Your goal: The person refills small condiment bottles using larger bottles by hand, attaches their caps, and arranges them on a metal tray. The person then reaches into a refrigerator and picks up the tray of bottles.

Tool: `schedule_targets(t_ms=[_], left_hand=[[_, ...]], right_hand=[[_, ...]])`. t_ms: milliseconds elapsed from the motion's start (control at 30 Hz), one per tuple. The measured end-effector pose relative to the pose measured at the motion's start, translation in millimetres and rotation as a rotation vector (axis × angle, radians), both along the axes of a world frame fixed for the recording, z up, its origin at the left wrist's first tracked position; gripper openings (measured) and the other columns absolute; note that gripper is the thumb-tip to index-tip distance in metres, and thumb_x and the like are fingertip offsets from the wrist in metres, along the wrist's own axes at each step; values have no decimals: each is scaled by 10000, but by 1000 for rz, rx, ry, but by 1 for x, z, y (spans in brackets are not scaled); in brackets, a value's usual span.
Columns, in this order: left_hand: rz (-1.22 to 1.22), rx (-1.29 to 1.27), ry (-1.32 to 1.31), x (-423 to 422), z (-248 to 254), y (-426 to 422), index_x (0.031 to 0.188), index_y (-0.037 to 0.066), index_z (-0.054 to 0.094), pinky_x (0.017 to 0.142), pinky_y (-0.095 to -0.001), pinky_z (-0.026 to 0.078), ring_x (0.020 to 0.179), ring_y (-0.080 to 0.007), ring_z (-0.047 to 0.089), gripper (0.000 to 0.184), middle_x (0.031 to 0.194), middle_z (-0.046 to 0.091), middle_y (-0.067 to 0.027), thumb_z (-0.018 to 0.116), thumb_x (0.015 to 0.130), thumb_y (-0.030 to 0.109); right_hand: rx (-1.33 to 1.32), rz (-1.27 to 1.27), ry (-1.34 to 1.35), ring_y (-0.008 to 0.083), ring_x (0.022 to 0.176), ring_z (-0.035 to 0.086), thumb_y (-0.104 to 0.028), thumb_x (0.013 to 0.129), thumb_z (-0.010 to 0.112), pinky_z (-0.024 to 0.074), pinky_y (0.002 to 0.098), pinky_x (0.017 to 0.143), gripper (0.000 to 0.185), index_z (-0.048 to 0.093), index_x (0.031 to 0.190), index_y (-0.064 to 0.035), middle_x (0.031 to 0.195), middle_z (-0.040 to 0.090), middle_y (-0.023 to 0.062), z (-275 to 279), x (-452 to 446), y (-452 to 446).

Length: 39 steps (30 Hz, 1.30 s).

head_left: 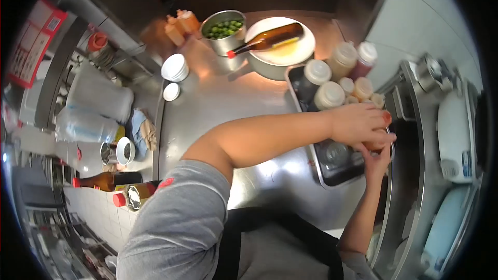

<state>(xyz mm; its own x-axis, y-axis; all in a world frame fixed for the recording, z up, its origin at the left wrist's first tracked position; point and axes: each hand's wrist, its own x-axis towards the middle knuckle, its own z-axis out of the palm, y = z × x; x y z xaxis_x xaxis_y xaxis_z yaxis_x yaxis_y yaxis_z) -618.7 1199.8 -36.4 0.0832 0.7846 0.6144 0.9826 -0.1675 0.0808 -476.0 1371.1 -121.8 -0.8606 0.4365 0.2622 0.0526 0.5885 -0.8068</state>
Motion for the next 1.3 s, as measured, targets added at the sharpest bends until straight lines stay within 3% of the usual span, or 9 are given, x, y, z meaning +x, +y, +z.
schedule_targets(t_ms=[67, 200, 333, 467, 633, 733, 967, 1167, 1300], left_hand=[[-51, 151, 142, -13, 28, -34, 1292, 213, 500, 832, -384, 447, 978, -283, 561, 623, 1049, 543, -70, 707, 727, 376], [374, 302, 166, -94, 73, -145, 967, 141, 667, 780, -412, 439, 920, -315, 544, 381, 997, 587, -71, 794, 659, 325], [973, 665, 211, -226, 52, -280, 1060, 74, 556, 942, -442, 348, 1088, -338, 429, 534, 1104, 500, -144, 798, 664, 339], [1686, 261, -120, -309, 2, -418, 1258, 121, 511, 957, -445, 440, 1155, -380, 469, 608, 1245, 457, -194, 761, 719, 249], [1838, -209, -23, -379, -78, -520, 1216, 160, 593, 1002, -457, 435, 1194, -368, 486, 522, 1299, 473, -148, 724, 711, 153], [1928, -550, -162, -352, -48, -498, 1216, 160, 603, 987, -459, 455, 1216, -375, 473, 518, 1356, 454, -146, 715, 711, 142], [1520, -813, -104, -343, -19, -496, 1010, 96, 670, 816, -355, 515, 932, -265, 643, 398, 994, 659, -132, 742, 621, 128], [960, -787, -340, -255, 66, -407, 926, 82, 596, 710, -373, 506, 793, -246, 637, 452, 819, 642, -81, 817, 551, 205], [632, -728, -696, -206, 80, -367, 1076, 93, 593, 791, -326, 480, 933, -176, 568, 557, 944, 603, -30, 821, 574, 168]], right_hand=[[417, -1, 145, 239, 1076, 566, -99, 674, 838, 490, 320, 843, 733, 466, 1300, -13, 1236, 533, 138, 4, -12, -15], [213, -125, 78, 264, 1089, 544, 24, 614, 807, 497, 333, 863, 766, 461, 1295, -23, 1231, 501, 133, -23, -21, -17], [-77, -136, -107, 212, 1116, 530, 77, 693, 732, 501, 336, 873, 765, 405, 1372, -50, 1324, 441, 110, 6, -6, -24], [282, -229, 82, 202, 1085, 528, 32, 848, 628, 468, 311, 894, 532, 444, 1344, -29, 1311, 478, 119, 38, 19, -16], [789, -184, 238, 290, 1107, 532, 13, 929, 532, 419, 373, 976, 322, 475, 1240, 74, 1190, 553, 190, 94, 25, -36], [746, 9, 337, 311, 1097, 540, -14, 943, 519, 409, 421, 991, 276, 504, 1208, 65, 1181, 561, 192, 112, -10, -101], [189, 633, 316, 287, 892, 598, 52, 679, 717, 493, 362, 765, 270, 689, 924, -57, 960, 622, 104, 59, -141, -275], [-66, 643, 333, 337, 1069, 549, -122, 677, 804, 468, 389, 896, 753, 448, 1335, -43, 1237, 525, 156, 33, -228, -368], [-465, 696, 144, 264, 1150, 540, -179, 704, 808, 447, 352, 936, 809, 367, 1366, -31, 1286, 512, 169, -3, -248, -391]])
